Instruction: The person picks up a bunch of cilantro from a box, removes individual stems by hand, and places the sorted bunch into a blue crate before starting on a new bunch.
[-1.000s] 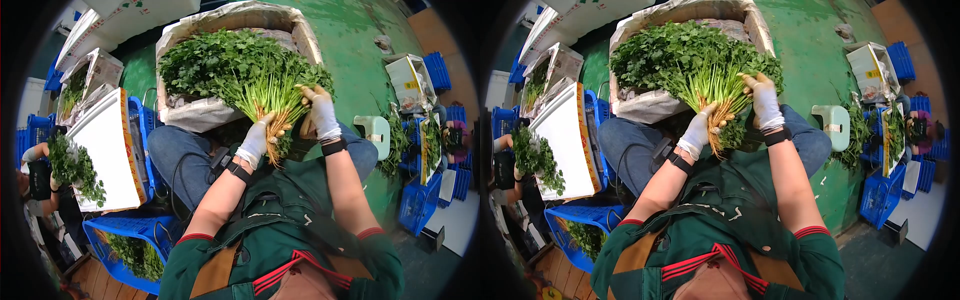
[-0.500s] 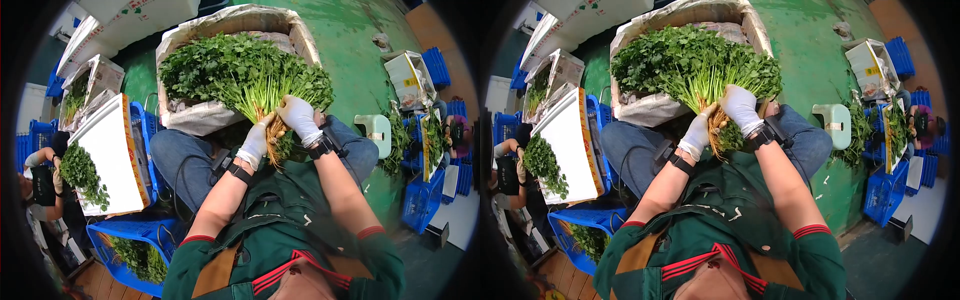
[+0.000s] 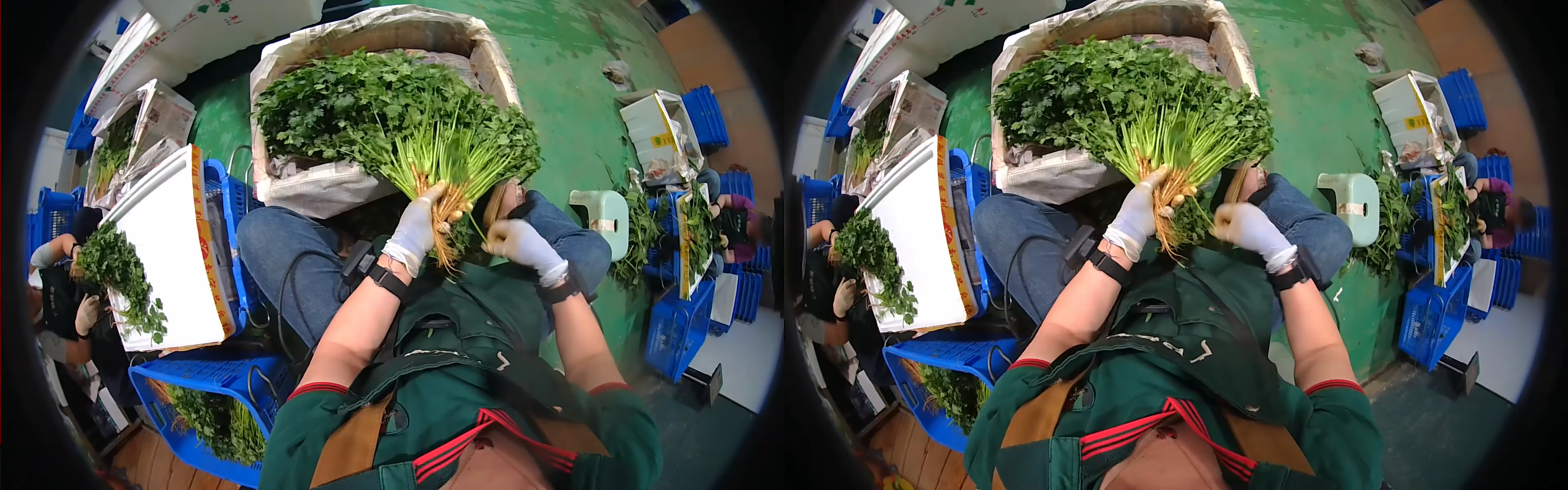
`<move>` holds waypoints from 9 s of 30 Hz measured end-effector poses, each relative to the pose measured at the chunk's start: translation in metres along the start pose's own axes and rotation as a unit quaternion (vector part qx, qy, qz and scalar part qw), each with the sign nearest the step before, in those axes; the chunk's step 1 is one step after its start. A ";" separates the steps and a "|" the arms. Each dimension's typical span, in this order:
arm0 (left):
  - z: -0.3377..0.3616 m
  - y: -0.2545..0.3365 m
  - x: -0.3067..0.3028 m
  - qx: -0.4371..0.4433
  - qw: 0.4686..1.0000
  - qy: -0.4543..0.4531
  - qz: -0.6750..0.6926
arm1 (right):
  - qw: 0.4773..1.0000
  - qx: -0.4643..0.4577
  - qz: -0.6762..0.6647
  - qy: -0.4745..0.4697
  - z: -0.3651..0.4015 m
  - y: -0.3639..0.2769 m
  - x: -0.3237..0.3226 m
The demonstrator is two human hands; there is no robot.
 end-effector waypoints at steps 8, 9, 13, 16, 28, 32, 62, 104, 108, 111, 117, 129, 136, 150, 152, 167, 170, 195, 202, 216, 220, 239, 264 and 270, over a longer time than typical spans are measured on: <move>-0.001 0.002 -0.007 0.018 0.999 0.043 0.012 | 0.911 -0.021 0.046 0.409 -0.050 -0.066 -0.075; 0.000 0.002 -0.007 0.017 0.999 0.043 0.007 | 0.920 0.002 0.077 0.384 -0.071 -0.063 -0.072; -0.001 0.005 -0.007 0.003 0.999 0.048 0.017 | 0.939 -0.013 0.052 0.340 -0.078 -0.060 -0.065; 0.000 0.002 -0.006 -0.001 0.999 0.032 0.018 | 0.946 -0.026 -0.224 0.233 -0.045 -0.062 -0.052; 0.005 -0.001 -0.004 -0.026 0.997 0.058 0.034 | 0.970 0.195 -0.087 0.115 -0.046 -0.002 -0.031; 0.005 0.004 -0.007 0.055 0.993 0.079 -0.072 | 0.891 0.246 -0.357 0.135 -0.061 0.020 -0.003; 0.002 0.002 0.002 0.044 0.997 0.044 -0.036 | 0.637 -0.058 -0.751 0.166 -0.088 0.000 0.008; -0.006 -0.004 -0.008 0.048 0.993 0.099 0.036 | 0.992 0.041 0.071 0.091 -0.025 -0.019 -0.003; -0.006 -0.005 -0.009 0.068 0.995 0.067 0.009 | 0.951 0.028 -0.132 0.277 -0.023 -0.025 -0.040; -0.004 -0.005 -0.012 0.086 0.991 0.087 -0.045 | 0.889 0.010 -0.135 0.437 -0.036 -0.045 -0.068; 0.000 -0.004 -0.017 0.100 0.990 0.092 -0.040 | 0.903 0.146 -0.151 0.374 -0.107 0.007 -0.047; -0.003 -0.005 -0.021 0.095 0.989 0.115 -0.023 | 0.886 0.080 -0.090 0.449 -0.088 -0.029 -0.090; -0.001 -0.002 -0.015 0.098 0.991 0.079 -0.040 | 0.897 0.065 -0.197 0.391 -0.116 0.002 -0.095; -0.003 -0.004 -0.015 0.092 0.993 0.071 -0.031 | 0.732 -0.008 -0.613 0.298 -0.113 -0.013 -0.069; -0.002 -0.004 -0.020 0.101 0.987 0.115 -0.048 | 0.813 0.041 -0.470 0.342 -0.125 -0.011 -0.069; -0.002 -0.002 -0.006 0.064 0.997 0.049 0.005 | 0.614 -0.059 -0.756 0.218 -0.080 -0.031 -0.059; -0.005 -0.003 -0.011 0.059 0.996 0.064 0.016 | 0.625 -0.083 -0.757 0.172 -0.070 -0.029 -0.038; 0.002 0.002 -0.002 0.098 0.990 0.074 -0.066 | 0.935 -0.117 -0.070 0.327 -0.023 -0.066 -0.059; -0.004 0.006 -0.011 0.105 0.994 0.029 0.007 | 0.890 -0.100 -0.052 0.442 -0.037 -0.040 -0.032; -0.006 0.002 -0.016 0.094 0.994 0.048 0.005 | 0.819 0.107 -0.460 0.325 -0.108 0.009 -0.041; -0.004 0.002 -0.016 0.084 0.993 0.087 -0.002 | 0.808 0.017 -0.500 0.310 -0.083 -0.011 -0.042; -0.005 0.002 -0.020 0.065 0.996 0.068 -0.004 | 0.907 -0.073 0.122 0.397 -0.090 -0.054 -0.084; 0.002 0.012 -0.009 0.107 0.991 0.052 -0.059 | 0.988 -0.090 0.103 0.069 -0.004 -0.095 -0.051; 0.004 0.011 -0.007 0.102 0.993 0.003 -0.059 | 0.929 -0.136 0.047 0.340 -0.043 -0.071 -0.059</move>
Point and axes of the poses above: each hand's wrist, its own z-axis away from the middle knuckle, its own x-axis out of the palm, y = z × x, the point moved 7 cm from there along -z, towards the middle knuckle, and after that the axes turned 3 degrees about z, right-handed, at the moved point
